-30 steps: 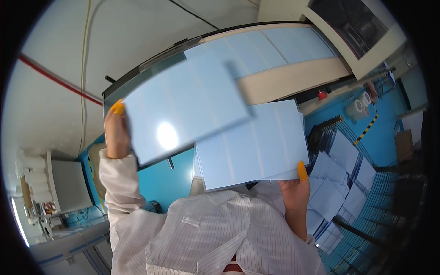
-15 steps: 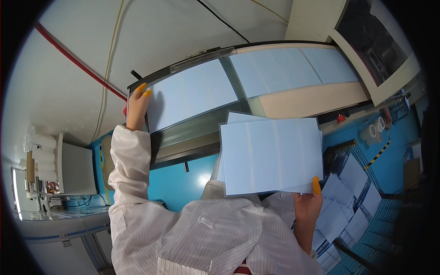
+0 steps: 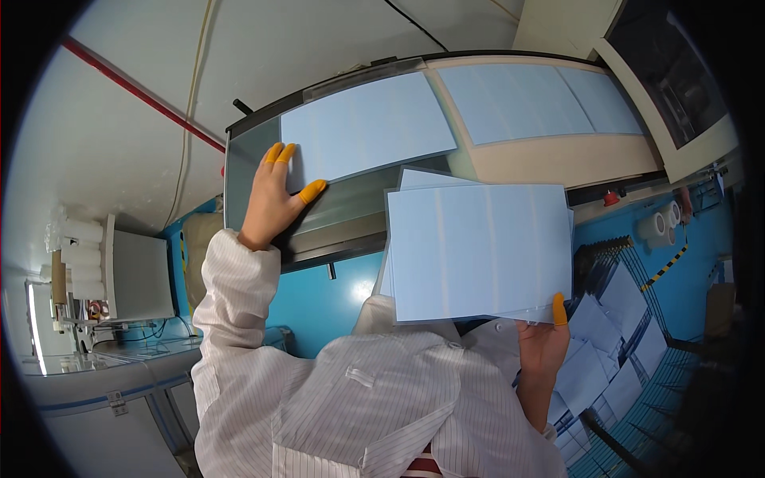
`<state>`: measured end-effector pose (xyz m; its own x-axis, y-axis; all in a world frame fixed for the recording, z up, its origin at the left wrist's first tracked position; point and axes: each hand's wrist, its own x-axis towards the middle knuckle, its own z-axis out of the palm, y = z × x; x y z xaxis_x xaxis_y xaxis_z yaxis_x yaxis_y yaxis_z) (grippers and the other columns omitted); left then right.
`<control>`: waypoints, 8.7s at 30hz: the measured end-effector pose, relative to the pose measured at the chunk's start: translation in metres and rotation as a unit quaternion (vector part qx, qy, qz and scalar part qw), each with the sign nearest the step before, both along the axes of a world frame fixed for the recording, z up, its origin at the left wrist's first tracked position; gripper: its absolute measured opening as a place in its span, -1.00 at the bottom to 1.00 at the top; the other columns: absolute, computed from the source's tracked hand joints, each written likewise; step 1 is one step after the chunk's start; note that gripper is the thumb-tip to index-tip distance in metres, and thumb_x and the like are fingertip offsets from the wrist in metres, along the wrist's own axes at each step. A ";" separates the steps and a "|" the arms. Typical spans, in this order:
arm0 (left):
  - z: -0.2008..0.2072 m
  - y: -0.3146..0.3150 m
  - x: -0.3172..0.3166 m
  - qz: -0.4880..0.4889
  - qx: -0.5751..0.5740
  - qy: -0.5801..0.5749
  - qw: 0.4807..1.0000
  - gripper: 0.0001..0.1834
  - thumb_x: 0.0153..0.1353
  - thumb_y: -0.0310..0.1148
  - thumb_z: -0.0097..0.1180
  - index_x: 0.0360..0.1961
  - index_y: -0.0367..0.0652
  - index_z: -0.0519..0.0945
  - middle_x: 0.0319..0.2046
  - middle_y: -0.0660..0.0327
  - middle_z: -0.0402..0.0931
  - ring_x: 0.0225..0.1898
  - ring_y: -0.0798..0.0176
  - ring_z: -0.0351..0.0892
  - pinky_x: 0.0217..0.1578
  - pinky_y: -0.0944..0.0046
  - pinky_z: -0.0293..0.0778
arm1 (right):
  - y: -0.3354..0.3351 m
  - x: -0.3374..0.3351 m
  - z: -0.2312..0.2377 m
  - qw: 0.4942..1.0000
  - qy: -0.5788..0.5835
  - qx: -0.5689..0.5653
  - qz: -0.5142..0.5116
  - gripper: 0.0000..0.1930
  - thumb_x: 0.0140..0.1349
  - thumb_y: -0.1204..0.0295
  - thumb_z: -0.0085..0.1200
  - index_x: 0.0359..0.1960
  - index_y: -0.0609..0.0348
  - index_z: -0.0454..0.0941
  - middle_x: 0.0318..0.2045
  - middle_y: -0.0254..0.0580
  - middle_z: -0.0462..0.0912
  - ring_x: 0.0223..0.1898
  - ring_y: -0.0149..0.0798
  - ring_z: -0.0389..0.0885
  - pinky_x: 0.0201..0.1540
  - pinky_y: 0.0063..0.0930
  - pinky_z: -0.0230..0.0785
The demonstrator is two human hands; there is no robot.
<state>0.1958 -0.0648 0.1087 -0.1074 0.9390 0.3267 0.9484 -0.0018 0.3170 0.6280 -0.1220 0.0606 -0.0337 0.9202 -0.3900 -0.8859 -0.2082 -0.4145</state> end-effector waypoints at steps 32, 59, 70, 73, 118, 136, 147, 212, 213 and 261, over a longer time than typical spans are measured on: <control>0.005 0.056 0.057 -0.107 0.003 0.002 0.994 -0.49 0.11 -0.27 0.12 0.04 -0.31 0.33 -0.17 -0.09 0.37 -0.14 -0.06 0.36 -0.09 0.15 0.32 | -0.010 0.004 -0.010 0.992 0.122 0.037 -0.001 -0.66 0.33 0.34 -0.29 0.02 0.32 0.27 0.03 -0.01 0.39 0.12 -0.15 0.33 0.16 -0.18 0.19; -0.011 -0.017 -0.098 0.182 0.098 -0.591 0.780 -0.64 0.13 -0.58 -0.30 -0.05 -0.40 0.38 -0.33 0.19 0.43 -0.35 0.35 0.42 -0.27 0.42 0.38 | -0.005 0.012 0.001 0.997 0.047 0.038 -0.037 -0.66 0.32 0.31 -0.20 -0.01 0.31 0.33 -0.06 -0.10 0.48 -0.04 -0.25 0.46 0.08 -0.35 0.31; -0.023 0.033 -0.097 0.215 0.161 -0.363 0.892 -0.64 0.10 -0.46 0.03 -0.05 -0.38 0.46 -0.27 0.09 0.52 -0.27 0.20 0.48 -0.22 0.35 0.36 | 0.000 0.025 0.013 0.996 -0.035 0.045 -0.064 -0.68 0.33 0.33 -0.25 -0.05 0.33 0.33 -0.08 -0.02 0.48 -0.06 -0.19 0.50 -0.01 -0.31 0.43; -0.013 0.033 -0.085 0.199 0.018 -0.116 0.973 -0.59 0.12 -0.41 0.00 0.01 -0.37 0.42 -0.28 0.00 0.46 -0.26 0.22 0.45 -0.21 0.38 0.36 | -0.002 0.022 0.013 0.996 -0.033 0.036 -0.081 -0.68 0.33 0.33 -0.26 -0.05 0.34 0.32 -0.08 -0.01 0.48 -0.07 -0.17 0.50 -0.03 -0.29 0.44; -0.026 0.045 0.018 -0.117 0.034 0.007 0.992 -0.62 0.26 -0.32 -0.07 0.05 -0.30 0.36 -0.05 -0.04 0.40 -0.03 0.01 0.39 -0.01 0.21 0.27 | 0.000 0.026 0.013 0.985 0.141 -0.020 -0.099 -0.66 0.33 0.27 -0.33 -0.01 0.21 0.31 -0.04 -0.09 0.42 0.02 -0.17 0.37 0.11 -0.22 0.22; 0.021 -0.013 0.253 -0.150 -0.111 -0.633 0.751 -0.60 0.33 -0.30 -0.26 0.09 -0.35 0.29 -0.08 0.13 0.41 -0.06 0.24 0.43 -0.03 0.29 0.37 | -0.037 0.094 -0.047 0.983 0.120 0.045 -0.133 -0.60 0.33 0.24 -0.32 0.11 0.20 0.21 -0.06 -0.11 0.44 0.01 -0.10 0.42 0.06 -0.16 0.32; 0.038 0.017 0.172 -0.085 0.019 -0.672 0.735 -0.64 0.30 -0.31 -0.22 0.04 -0.28 0.37 -0.03 0.14 0.40 0.01 0.23 0.37 0.03 0.24 0.32 | -0.137 0.261 -0.300 0.499 -0.605 -0.549 -0.290 -0.18 -0.14 0.01 0.27 -0.06 0.56 0.32 -0.05 0.31 0.38 -0.02 0.15 0.36 0.10 -0.18 0.16; -0.009 0.049 0.034 -0.025 0.052 -0.057 0.997 -0.60 0.15 -0.23 0.09 -0.13 -0.36 0.46 -0.16 -0.05 0.46 -0.19 0.06 0.48 -0.14 0.25 0.36 | -0.040 -0.068 -0.006 0.934 -0.345 0.049 0.079 -0.97 0.15 0.56 -0.03 -0.38 0.19 0.40 -0.57 -0.39 0.39 -0.64 -0.57 0.30 -0.62 -0.71 0.15; -0.009 0.050 0.033 -0.023 0.051 -0.054 0.997 -0.60 0.15 -0.23 0.09 -0.13 -0.36 0.46 -0.16 -0.05 0.46 -0.19 0.06 0.48 -0.14 0.25 0.36 | -0.041 -0.069 -0.007 0.926 -0.365 0.056 0.079 -0.98 0.15 0.57 -0.05 -0.39 0.19 0.40 -0.57 -0.39 0.39 -0.65 -0.57 0.29 -0.64 -0.71 0.14; -0.027 0.014 -0.099 0.242 0.155 -0.467 0.836 -0.63 0.10 -0.55 -0.02 -0.01 -0.31 0.41 -0.26 0.20 0.45 -0.34 0.38 0.38 -0.31 0.47 0.31 | -0.030 -0.020 -0.026 0.971 -0.192 0.130 0.055 -0.76 0.30 0.38 -0.18 -0.07 0.23 0.32 -0.11 -0.20 0.45 -0.08 -0.28 0.45 0.08 -0.30 0.25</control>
